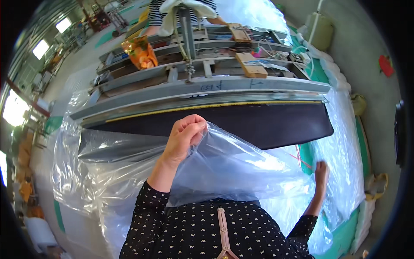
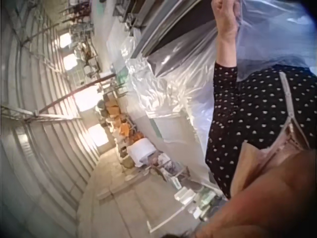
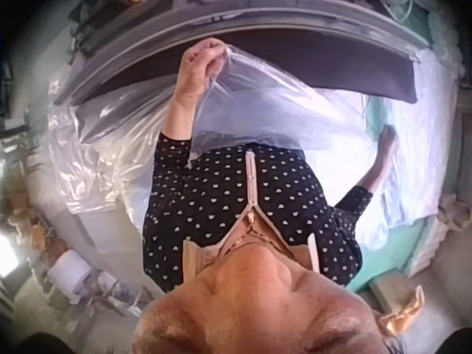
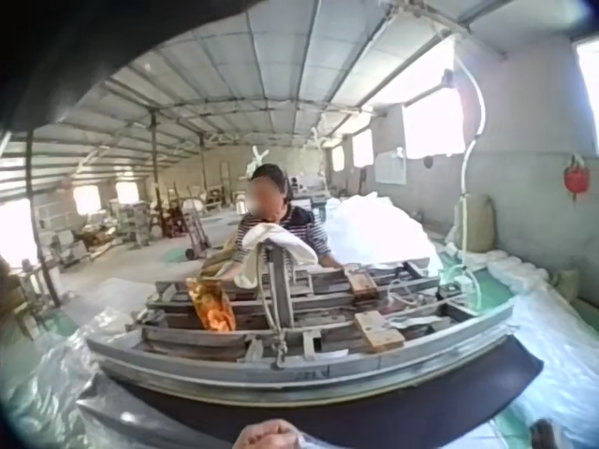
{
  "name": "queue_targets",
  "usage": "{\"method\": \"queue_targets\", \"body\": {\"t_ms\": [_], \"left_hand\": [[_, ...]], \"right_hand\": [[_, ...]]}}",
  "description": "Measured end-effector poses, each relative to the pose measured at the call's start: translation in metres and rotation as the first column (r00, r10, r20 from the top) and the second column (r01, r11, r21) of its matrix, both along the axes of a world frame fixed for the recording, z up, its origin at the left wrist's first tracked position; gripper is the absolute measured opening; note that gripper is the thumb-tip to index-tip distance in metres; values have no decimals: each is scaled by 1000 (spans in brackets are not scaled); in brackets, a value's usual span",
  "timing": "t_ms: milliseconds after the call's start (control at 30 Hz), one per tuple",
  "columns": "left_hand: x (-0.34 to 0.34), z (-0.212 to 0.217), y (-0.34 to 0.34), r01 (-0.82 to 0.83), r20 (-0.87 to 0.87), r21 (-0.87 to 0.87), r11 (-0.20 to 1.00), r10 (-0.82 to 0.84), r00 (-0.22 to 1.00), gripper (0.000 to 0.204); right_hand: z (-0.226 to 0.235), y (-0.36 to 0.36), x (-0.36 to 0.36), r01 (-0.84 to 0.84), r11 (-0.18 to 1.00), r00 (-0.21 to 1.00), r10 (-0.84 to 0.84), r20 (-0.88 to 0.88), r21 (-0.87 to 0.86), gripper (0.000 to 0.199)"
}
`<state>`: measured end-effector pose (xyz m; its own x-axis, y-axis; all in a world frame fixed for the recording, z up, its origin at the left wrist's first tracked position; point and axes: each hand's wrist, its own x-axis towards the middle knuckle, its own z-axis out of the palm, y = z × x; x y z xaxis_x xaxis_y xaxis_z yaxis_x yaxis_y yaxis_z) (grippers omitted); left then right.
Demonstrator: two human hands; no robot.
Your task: The person straightens and aligns a large plastic sheet along a metal machine frame by hand, repeatedly stretching its edges and smoothing it out over the surface.
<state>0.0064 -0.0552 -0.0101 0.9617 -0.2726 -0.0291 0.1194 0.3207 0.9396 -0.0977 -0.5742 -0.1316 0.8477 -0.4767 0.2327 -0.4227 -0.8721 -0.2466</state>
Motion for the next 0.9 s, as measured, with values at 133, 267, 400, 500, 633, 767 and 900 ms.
{"method": "queue_targets", "body": {"t_ms": [133,267,400,500,633,767,900], "left_hand": [[-2,16,-4,-45,91,94,995,36,995,12],[-6,17,5,-116,187,233,966,72,980,8],[-29,30,37,-673,586,234,701,451,673,7],[-64,44,82,-643,653,35,765,470,594,17],[-94,72,86,-198,755,-46,979,164,634,42],[-98,123,24,42,825,-423,905,366,430,68],[-93,117,22,-28,782,-398,917,355,512,60]], "right_hand": [[118,157,79,-578,525,816,382,435,624,17],[164,299,127,-667,-34,307,898,316,744,34],[150,375,152,-294,-280,395,835,383,914,18],[128,391,164,-175,-369,578,713,398,913,13],[108,391,163,-23,-440,670,660,340,898,11],[100,373,156,-92,-412,752,568,334,907,12],[78,352,157,-127,-403,803,494,333,906,12]]}}
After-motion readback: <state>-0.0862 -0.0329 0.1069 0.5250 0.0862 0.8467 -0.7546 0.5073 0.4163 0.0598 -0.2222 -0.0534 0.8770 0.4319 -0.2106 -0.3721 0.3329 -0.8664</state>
